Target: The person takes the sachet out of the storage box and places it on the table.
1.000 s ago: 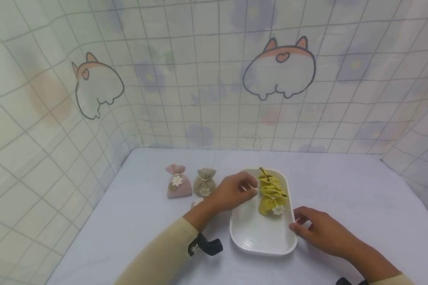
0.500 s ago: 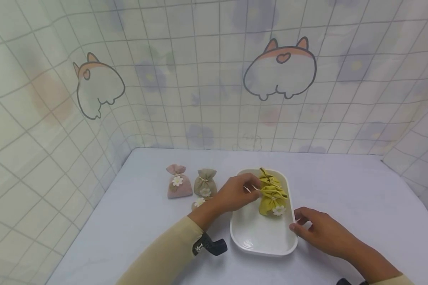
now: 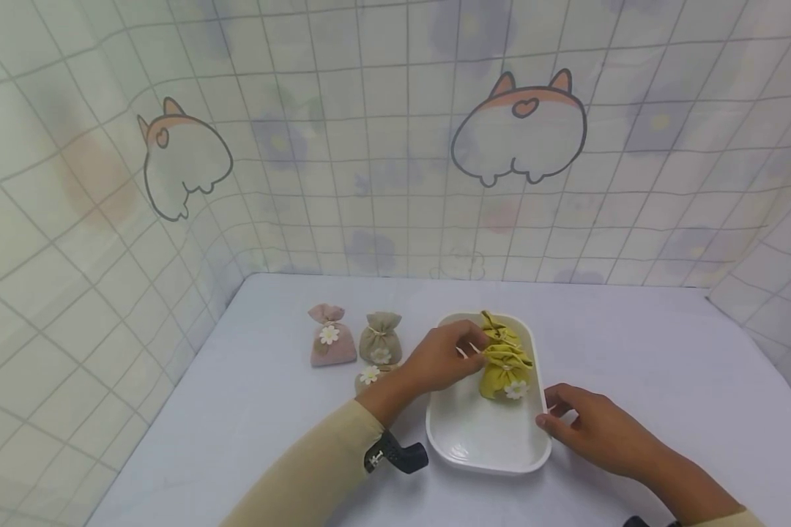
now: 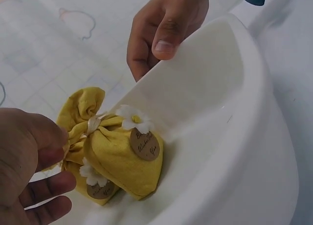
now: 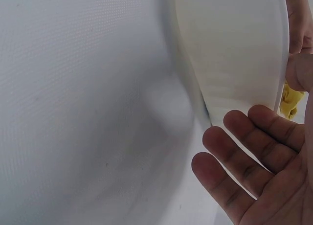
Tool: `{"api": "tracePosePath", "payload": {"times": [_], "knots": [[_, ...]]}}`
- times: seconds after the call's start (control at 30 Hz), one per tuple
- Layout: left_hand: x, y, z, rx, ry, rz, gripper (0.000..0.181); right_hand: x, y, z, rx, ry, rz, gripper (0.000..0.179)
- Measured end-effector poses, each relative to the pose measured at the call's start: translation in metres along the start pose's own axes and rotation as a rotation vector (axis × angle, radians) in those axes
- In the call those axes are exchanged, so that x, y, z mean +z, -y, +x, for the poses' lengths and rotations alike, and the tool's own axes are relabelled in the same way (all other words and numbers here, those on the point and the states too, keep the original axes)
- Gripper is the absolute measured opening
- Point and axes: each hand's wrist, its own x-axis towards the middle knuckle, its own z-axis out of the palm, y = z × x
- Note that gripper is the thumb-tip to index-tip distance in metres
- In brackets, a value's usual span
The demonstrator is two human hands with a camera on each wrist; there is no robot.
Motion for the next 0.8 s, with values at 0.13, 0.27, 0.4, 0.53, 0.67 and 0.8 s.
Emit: {"api": "tracePosePath", "payload": {"times": [0.13,0.27,0.4,0.53,0.67,0.8], "knots": [[0.003,-0.001,0.001,-0.022,-0.01,0.017,0.022,0.001,-0.001,0.0,0.002,-0.004,-0.003,0.05],[0.004,-0.003,0.001,-0.037,-0.014,0.037,0.022,0.001,-0.001,0.001,0.011,-0.006,-0.002,0.052],[0.005,-0.005,0.001,-0.03,-0.016,0.052,0.019,0.002,-0.003,0.001,0.012,-0.002,-0.003,0.052],[0.006,-0.006,0.001,-0.022,-0.018,0.059,0.012,0.002,-0.003,0.001,-0.003,-0.005,-0.009,0.052],[0.007,-0.008,0.001,-0.006,-0.031,0.035,0.007,0.001,-0.003,0.001,-0.014,-0.008,-0.01,0.051],[0.006,-0.01,0.0,0.01,-0.054,-0.019,0.007,0.002,-0.003,0.001,-0.017,-0.008,-0.006,0.05]]}}
